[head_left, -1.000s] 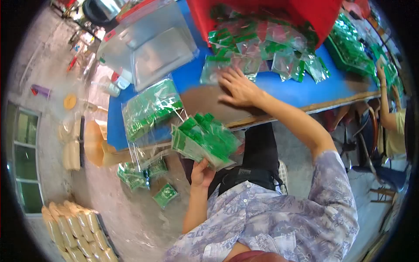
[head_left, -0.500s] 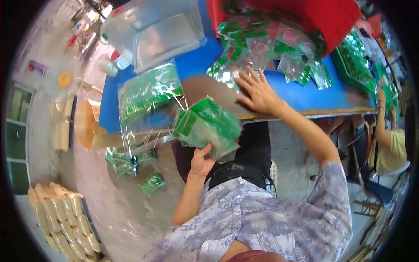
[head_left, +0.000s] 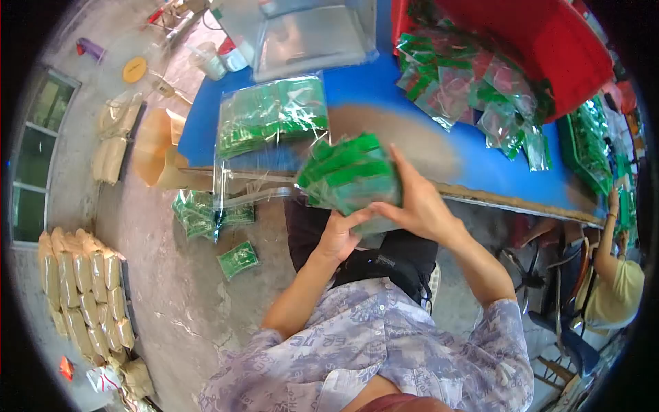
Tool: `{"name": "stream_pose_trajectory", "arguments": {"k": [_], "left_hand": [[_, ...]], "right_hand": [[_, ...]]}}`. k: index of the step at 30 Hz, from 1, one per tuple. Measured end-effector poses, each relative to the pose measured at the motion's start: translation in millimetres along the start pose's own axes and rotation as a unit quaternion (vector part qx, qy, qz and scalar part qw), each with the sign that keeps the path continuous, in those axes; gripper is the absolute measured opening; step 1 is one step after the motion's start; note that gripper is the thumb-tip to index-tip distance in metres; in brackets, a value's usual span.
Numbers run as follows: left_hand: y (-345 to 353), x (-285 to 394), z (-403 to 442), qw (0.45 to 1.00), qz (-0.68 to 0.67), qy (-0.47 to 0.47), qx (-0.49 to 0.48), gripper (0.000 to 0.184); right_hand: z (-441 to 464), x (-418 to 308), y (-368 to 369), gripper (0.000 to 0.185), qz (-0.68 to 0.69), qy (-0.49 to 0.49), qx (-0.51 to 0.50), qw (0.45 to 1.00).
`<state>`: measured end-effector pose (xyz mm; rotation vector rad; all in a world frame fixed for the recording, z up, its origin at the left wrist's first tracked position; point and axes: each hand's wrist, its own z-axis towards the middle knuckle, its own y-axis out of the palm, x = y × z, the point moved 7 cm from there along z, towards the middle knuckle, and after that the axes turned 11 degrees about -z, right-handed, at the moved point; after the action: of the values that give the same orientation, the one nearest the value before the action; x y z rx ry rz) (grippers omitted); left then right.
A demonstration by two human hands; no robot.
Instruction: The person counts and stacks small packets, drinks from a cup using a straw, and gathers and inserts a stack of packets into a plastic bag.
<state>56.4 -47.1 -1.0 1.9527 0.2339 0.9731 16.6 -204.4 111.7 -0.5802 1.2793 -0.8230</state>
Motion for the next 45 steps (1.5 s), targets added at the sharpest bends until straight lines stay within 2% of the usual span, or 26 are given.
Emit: {"name": "stream_pose_trajectory", "arguments": {"k": [1,2,3,5,8,9,10,11,13,14,16,17,20,23,24,27,28,29,32,35,36,40,43,45], "left_hand": [[13.6,16.8,8.0,0.995,0.074,0.057,-0.033,0.061],[34.0,33.3,16.9,0.983,0.159,0.071,-0.06,0.058],[54.2,49.9,26.0,0.962,0.245,0.089,-0.085,0.056],[89.0,73.9,49.3,0.912,0.354,0.147,-0.144,0.053],[102.4,73.6,94.7,0.826,0.475,0.183,-0.243,0.052],[105.3,75.1,97.5,0.832,0.466,0.173,-0.248,0.066],[99.0,73.0,107.4,0.831,0.466,0.191,-0.238,0.078],[87.9,69.8,117.2,0.832,0.465,0.205,-0.225,0.091],[87.9,54.5,125.8,0.887,0.37,0.139,-0.238,0.108],[100.2,56.9,119.4,0.808,0.472,0.238,-0.261,0.107],[95.9,51.7,122.7,0.883,0.357,0.168,-0.254,0.107],[97.3,52.0,127.5,0.911,0.297,0.138,-0.251,0.107],[88.7,40.0,139.5,0.926,0.28,0.082,-0.241,0.111],[105.3,52.7,123.4,0.916,0.274,0.141,-0.257,0.112],[109.8,57.0,113.3,0.937,0.217,0.133,-0.24,0.115],[87.1,47.5,126.0,0.939,0.256,0.106,-0.206,0.118],[92.5,50.6,125.9,0.902,0.321,0.166,-0.234,0.12],[93.3,55.1,131.8,0.903,0.306,0.178,-0.243,0.12],[100.2,62.6,112.4,0.91,0.285,0.182,-0.239,0.12],[75.5,48.7,128.8,0.918,0.294,0.12,-0.237,0.12],[80.2,50.3,122.3,0.899,0.337,0.141,-0.242,0.119],[82.5,43.7,115.6,0.896,0.339,0.158,-0.241,0.113],[89.0,44.6,113.8,0.863,0.404,0.201,-0.227,0.113],[85.0,43.7,113.7,0.883,0.373,0.184,-0.219,0.105]], "right_hand": [[2.3,2.0,-12.4,0.111,0.018,-0.002,0.012,1.0],[10.3,-0.7,-32.0,0.115,0.053,-0.043,0.064,0.996],[18.7,5.9,-42.2,0.117,0.157,-0.017,0.074,0.985],[33.3,10.6,-61.1,0.118,0.258,0.004,0.072,0.964],[42.7,56.5,-49.9,0.119,0.174,-0.003,0.081,0.981],[38.9,86.6,-31.0,0.119,0.13,0.023,0.061,0.989],[35.3,94.5,-22.2,0.118,0.095,-0.02,0.089,0.991],[28.1,93.2,-20.6,0.116,0.096,0.017,0.075,0.992],[28.2,98.9,-14.3,0.116,0.116,0.078,0.082,0.987],[31.4,99.4,-16.3,0.114,0.134,0.067,0.088,0.985],[30.6,91.0,-19.6,0.112,0.176,0.053,0.089,0.979],[31.4,93.6,-21.2,0.111,0.131,0.042,0.096,0.986],[33.3,95.5,-21.3,0.11,0.056,0.025,0.107,0.992],[35.6,78.2,-29.0,0.11,0.083,0.03,0.109,0.99],[33.8,74.4,-31.7,0.11,0.084,0.028,0.102,0.991],[36.2,84.5,-14.8,0.11,0.062,0.023,0.07,0.995],[36.5,84.4,-11.9,0.11,0.065,0.013,0.081,0.994],[39.8,87.7,-12.8,0.111,0.067,0.005,0.096,0.993],[41.0,82.6,-18.7,0.112,0.104,0.068,0.053,0.991],[39.0,92.6,-14.9,0.109,-0.024,-0.052,0.125,0.99],[37.0,87.0,-16.4,0.108,0.007,-0.024,0.112,0.993],[30.9,88.4,-9.9,0.108,0.144,0.073,0.062,0.985],[32.2,88.5,-12.6,0.104,0.04,0.029,0.092,0.995],[31.9,86.7,-12.7,0.097,0.042,0.017,0.089,0.995]]}}
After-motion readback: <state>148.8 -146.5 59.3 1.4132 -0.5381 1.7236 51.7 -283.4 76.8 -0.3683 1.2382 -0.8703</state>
